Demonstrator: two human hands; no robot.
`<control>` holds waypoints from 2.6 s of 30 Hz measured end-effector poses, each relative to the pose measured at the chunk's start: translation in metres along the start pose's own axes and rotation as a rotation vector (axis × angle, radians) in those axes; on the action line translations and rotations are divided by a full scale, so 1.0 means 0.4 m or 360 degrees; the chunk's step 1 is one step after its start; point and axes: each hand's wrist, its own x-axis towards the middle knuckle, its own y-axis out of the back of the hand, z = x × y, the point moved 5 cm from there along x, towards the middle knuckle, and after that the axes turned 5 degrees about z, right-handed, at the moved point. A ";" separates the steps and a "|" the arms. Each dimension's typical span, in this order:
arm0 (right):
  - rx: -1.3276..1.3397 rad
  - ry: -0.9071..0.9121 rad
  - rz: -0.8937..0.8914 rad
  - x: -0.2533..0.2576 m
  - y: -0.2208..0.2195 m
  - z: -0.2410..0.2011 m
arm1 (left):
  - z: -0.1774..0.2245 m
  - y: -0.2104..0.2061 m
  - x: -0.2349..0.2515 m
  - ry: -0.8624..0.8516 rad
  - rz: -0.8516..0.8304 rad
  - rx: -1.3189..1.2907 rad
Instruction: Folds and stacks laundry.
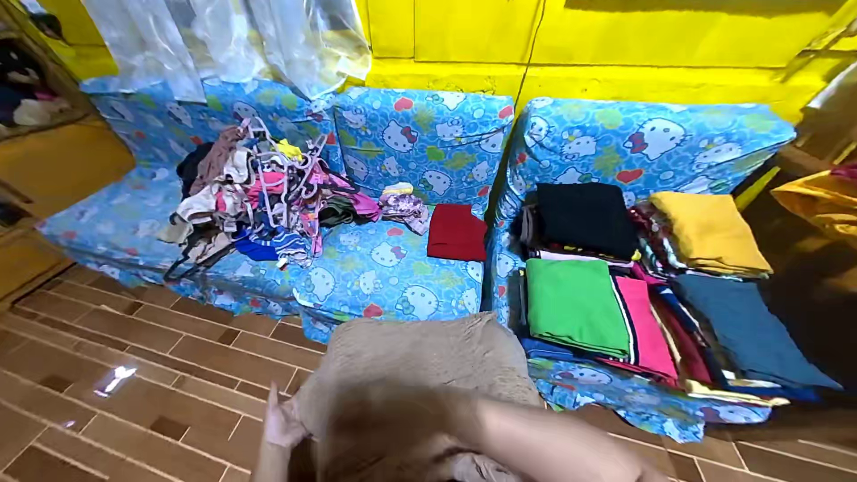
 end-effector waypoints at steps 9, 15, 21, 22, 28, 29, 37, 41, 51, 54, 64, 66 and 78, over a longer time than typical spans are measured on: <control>0.0014 -0.1643 0.1096 -0.379 0.438 0.686 | -0.022 0.069 0.059 0.0163 0.0132 0.0065; 0.0866 -0.1954 0.1318 -0.434 0.306 0.740 | -0.067 0.054 0.015 0.0199 -0.0140 0.0029; 0.1126 -0.1809 0.1504 -0.402 0.325 0.757 | -0.050 0.097 0.011 0.0065 -0.0103 0.0019; 0.1081 -0.1729 0.1529 -0.400 0.345 0.754 | -0.035 0.104 0.008 0.0027 -0.0103 -0.0005; 0.1012 -0.1238 0.2117 -0.405 0.512 0.646 | 0.137 0.116 -0.027 -0.0353 -0.0042 0.0053; 0.1016 -0.1160 0.2182 -0.411 0.541 0.624 | 0.176 0.111 -0.031 -0.0406 -0.0042 0.0064; 0.0878 -0.0521 0.2350 -0.462 0.800 0.342 | 0.633 -0.075 -0.095 -0.1012 -0.0276 0.0391; 0.0790 0.0002 0.2262 -0.512 0.858 0.117 | 0.797 -0.164 -0.208 -0.1316 -0.0435 0.0245; 0.0597 -0.0702 0.1848 -0.759 0.403 0.251 | 0.482 0.001 -0.201 -0.0592 -0.0583 0.1005; 0.0703 -0.1306 0.1585 -0.821 0.190 0.404 | 0.271 0.109 -0.145 -0.0117 -0.0452 0.1127; 0.0879 -0.1386 0.1638 -0.883 0.112 0.502 | 0.214 0.154 -0.119 -0.0083 -0.0312 0.1035; 0.0864 -0.1239 0.1699 -0.907 0.139 0.489 | 0.260 0.189 -0.136 -0.0165 -0.0388 0.1062; 0.1031 -0.1061 0.1468 -0.948 0.095 0.533 | 0.229 0.243 -0.132 -0.0247 -0.0513 0.1068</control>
